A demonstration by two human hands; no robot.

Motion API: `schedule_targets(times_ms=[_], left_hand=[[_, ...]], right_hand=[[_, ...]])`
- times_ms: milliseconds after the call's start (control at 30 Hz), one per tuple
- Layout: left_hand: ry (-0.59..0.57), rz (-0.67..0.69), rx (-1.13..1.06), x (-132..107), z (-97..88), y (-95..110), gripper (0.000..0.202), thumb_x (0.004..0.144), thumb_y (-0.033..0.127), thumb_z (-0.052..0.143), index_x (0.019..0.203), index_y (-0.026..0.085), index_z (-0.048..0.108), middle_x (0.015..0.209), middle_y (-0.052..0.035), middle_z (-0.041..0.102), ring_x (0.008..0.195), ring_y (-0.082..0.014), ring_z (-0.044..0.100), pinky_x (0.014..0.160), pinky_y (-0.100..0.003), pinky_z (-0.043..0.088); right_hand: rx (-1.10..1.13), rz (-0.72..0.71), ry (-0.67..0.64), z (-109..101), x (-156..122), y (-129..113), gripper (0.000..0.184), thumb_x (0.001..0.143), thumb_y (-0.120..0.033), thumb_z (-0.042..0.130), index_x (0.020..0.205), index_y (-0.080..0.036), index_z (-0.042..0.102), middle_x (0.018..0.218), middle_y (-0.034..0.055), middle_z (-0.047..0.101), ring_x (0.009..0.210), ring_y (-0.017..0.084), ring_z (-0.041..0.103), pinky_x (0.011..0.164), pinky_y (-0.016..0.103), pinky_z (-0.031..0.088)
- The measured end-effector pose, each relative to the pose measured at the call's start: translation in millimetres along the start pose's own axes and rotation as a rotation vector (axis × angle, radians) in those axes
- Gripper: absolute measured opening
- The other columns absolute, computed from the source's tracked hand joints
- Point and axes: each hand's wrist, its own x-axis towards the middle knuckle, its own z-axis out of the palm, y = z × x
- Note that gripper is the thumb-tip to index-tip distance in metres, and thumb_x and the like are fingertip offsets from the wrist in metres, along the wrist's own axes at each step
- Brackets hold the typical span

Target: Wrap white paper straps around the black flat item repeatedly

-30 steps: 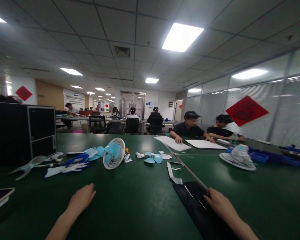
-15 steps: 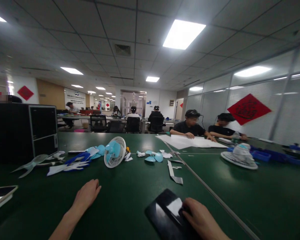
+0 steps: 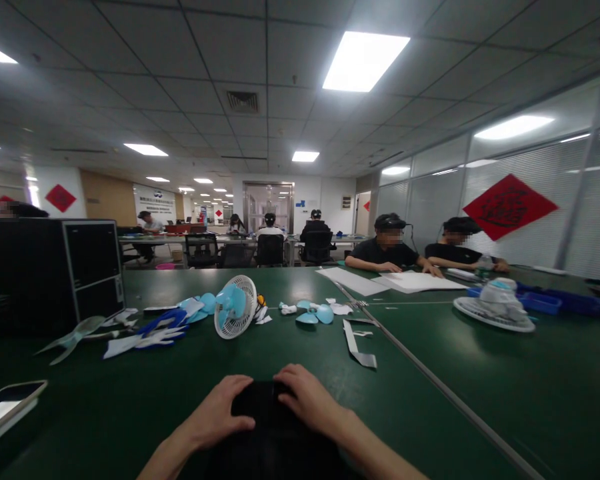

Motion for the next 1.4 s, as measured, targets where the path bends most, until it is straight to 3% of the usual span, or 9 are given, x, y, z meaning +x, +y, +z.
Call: schedule_targets(times_ms=[100,167,267,433,767,1000,1167,1400], left_hand=[[-0.012,0.013,0.006,0,-0.3,2,0.082,0.063,0.061,0.068,0.134,0.024,0.049,0.143,-0.0088,0.043,0.130,-0.0286,0.039,0.111,-0.038,0.029],[-0.015,-0.003,-0.004,-1,-1.4,2,0.082,0.063,0.061,0.068,0.134,0.023,0.048,0.143,-0.0092,0.043,0.130,-0.0283,0.039,0.110,-0.037,0.029],[-0.029,-0.037,-0.015,-1,-3.0,2,0.085,0.063,0.061,0.068,0.135,0.021,0.047,0.143,-0.0111,0.042,0.131,-0.0295,0.038,0.110,-0.039,0.029],[-0.035,-0.070,0.002,-3,-6.6,3,0.086,0.063,0.063,0.066,0.135,0.021,0.046,0.143,-0.0100,0.043,0.130,-0.0300,0.039,0.109,-0.040,0.030],[0.011,-0.131,0.050,-4,-17.4,-2,0.083,0.065,0.060,0.064,0.134,0.016,0.047,0.138,-0.0115,0.047,0.126,-0.0294,0.042,0.107,-0.039,0.032],[0.024,-0.142,0.020,-2,-15.2,-11,0.084,0.065,0.062,0.064,0.134,0.017,0.046,0.139,-0.0108,0.046,0.126,-0.0298,0.042,0.106,-0.040,0.033],[0.040,-0.154,-0.004,0,-12.5,-19,0.086,0.065,0.064,0.063,0.136,0.017,0.045,0.142,-0.0111,0.043,0.130,-0.0298,0.040,0.108,-0.041,0.032],[0.080,-0.159,-0.032,5,-7.8,-29,0.084,0.067,0.061,0.063,0.137,0.017,0.043,0.147,-0.0106,0.039,0.135,-0.0297,0.035,0.112,-0.041,0.026]], right_hand=[[-0.077,0.188,0.136,-21,-14,32,0.033,0.086,-0.029,0.055,0.118,-0.019,0.060,0.118,0.0080,0.059,0.111,0.021,0.053,0.096,0.028,0.039],[-0.226,0.371,0.165,-39,-25,60,0.027,0.087,-0.027,0.052,0.111,-0.017,0.063,0.113,0.0087,0.061,0.107,0.020,0.055,0.092,0.027,0.040],[-0.327,0.536,0.193,-62,-38,98,0.022,0.085,-0.022,0.054,0.101,-0.011,0.065,0.106,0.0138,0.062,0.100,0.024,0.057,0.086,0.031,0.042],[-0.394,0.655,0.202,-66,-45,128,0.021,0.085,-0.027,0.056,0.097,-0.011,0.063,0.102,0.0147,0.062,0.095,0.024,0.059,0.081,0.030,0.041],[-0.439,0.767,0.159,-46,-37,144,0.028,0.086,-0.038,0.054,0.099,-0.013,0.062,0.104,0.0158,0.062,0.090,0.026,0.064,0.073,0.031,0.044],[-0.433,0.790,0.183,-45,-34,149,0.025,0.090,-0.028,0.045,0.091,-0.014,0.065,0.101,0.0152,0.064,0.086,0.026,0.066,0.069,0.031,0.044],[-0.426,0.816,0.261,-67,-44,149,0.025,0.086,-0.016,0.042,0.084,-0.014,0.067,0.093,0.0155,0.067,0.081,0.024,0.066,0.066,0.030,0.043],[-0.389,0.705,0.526,-103,-53,119,0.029,0.088,-0.023,0.037,0.091,-0.016,0.065,0.092,0.0109,0.066,0.082,0.022,0.062,0.070,0.029,0.041]])
